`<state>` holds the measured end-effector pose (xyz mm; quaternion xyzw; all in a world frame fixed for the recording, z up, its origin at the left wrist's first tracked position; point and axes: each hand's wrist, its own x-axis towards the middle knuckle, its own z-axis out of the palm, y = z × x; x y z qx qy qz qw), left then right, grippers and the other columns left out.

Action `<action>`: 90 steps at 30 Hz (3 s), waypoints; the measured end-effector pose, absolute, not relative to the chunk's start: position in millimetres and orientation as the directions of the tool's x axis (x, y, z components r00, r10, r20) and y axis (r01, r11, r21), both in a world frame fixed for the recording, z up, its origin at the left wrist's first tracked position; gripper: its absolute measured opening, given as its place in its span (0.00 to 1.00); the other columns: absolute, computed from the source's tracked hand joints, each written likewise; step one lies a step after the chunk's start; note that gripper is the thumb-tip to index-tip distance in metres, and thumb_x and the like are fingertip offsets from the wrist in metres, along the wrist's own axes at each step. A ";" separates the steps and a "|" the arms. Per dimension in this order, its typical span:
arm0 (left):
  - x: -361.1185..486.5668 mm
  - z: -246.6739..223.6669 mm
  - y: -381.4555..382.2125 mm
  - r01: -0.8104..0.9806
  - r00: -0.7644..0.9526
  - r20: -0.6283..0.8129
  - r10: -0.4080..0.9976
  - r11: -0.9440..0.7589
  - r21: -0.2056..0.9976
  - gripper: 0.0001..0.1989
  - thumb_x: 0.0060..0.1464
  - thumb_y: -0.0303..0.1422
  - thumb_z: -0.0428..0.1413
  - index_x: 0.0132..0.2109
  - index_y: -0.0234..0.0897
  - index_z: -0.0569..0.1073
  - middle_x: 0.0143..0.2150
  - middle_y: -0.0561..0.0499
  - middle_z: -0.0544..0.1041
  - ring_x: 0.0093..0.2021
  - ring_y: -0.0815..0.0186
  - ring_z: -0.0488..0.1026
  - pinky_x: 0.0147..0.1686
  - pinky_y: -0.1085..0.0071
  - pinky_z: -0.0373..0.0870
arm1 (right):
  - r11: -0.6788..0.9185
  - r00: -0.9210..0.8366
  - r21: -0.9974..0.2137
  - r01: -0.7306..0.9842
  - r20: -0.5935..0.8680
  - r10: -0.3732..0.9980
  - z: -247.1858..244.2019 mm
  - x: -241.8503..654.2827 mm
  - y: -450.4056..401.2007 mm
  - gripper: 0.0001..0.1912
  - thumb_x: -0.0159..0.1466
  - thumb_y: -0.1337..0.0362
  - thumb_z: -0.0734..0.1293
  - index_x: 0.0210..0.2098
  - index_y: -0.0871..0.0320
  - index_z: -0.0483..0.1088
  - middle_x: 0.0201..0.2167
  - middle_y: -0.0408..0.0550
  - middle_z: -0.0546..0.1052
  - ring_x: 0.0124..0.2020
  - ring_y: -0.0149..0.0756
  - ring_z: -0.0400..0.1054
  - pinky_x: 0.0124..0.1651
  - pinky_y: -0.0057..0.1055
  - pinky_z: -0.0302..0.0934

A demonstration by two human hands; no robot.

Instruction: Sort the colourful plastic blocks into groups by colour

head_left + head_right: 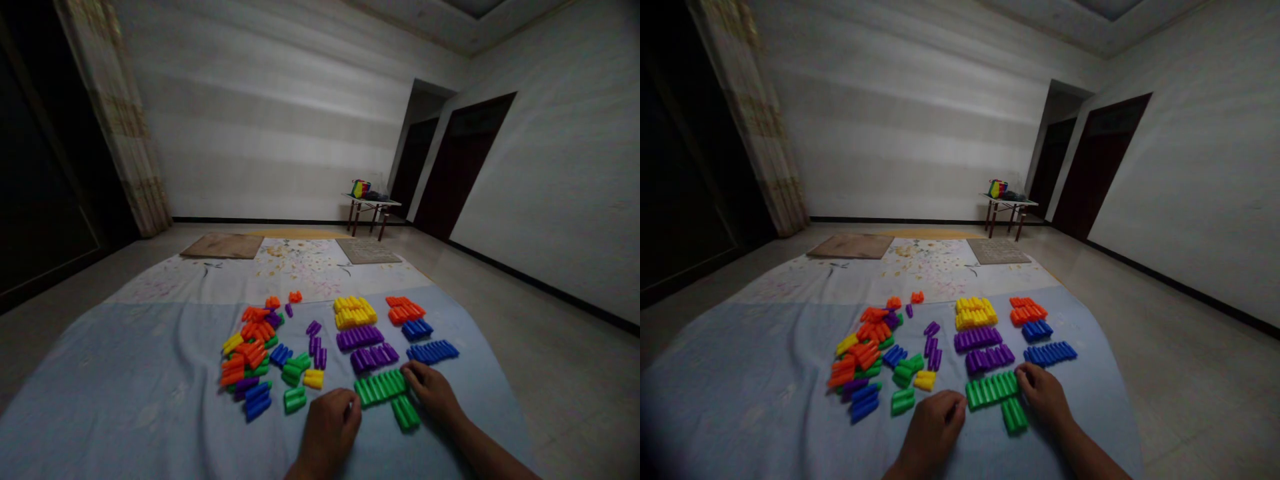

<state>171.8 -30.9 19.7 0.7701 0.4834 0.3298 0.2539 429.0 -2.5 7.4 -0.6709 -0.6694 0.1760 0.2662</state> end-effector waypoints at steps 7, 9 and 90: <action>173.5 22.4 -30.4 0.616 0.298 0.268 0.916 -0.399 0.679 0.14 0.56 0.35 0.44 0.31 0.40 0.73 0.30 0.49 0.76 0.32 0.66 0.73 0.32 0.73 0.64 | 0.237 -0.077 -0.614 0.753 0.276 0.958 53.9 409.9 25.7 0.20 0.63 0.56 0.53 0.30 0.60 0.71 0.25 0.45 0.74 0.28 0.33 0.66 0.33 0.26 0.57; 174.3 24.0 -30.8 0.650 0.282 0.264 0.922 -0.386 0.654 0.13 0.56 0.35 0.44 0.31 0.41 0.73 0.29 0.50 0.77 0.31 0.66 0.73 0.31 0.73 0.64 | 0.304 -0.157 -0.531 0.791 0.304 0.940 70.2 398.2 43.8 0.21 0.65 0.59 0.50 0.33 0.62 0.71 0.30 0.47 0.75 0.32 0.32 0.66 0.36 0.25 0.56; 183.4 14.2 -37.5 0.893 0.432 0.392 0.812 -0.448 -0.055 0.08 0.53 0.26 0.46 0.28 0.39 0.66 0.24 0.54 0.71 0.25 0.71 0.69 0.25 0.75 0.61 | 0.578 -0.277 -0.696 0.426 0.508 0.816 22.3 410.9 -9.3 0.18 0.65 0.58 0.55 0.29 0.56 0.72 0.25 0.47 0.76 0.27 0.33 0.71 0.33 0.23 0.64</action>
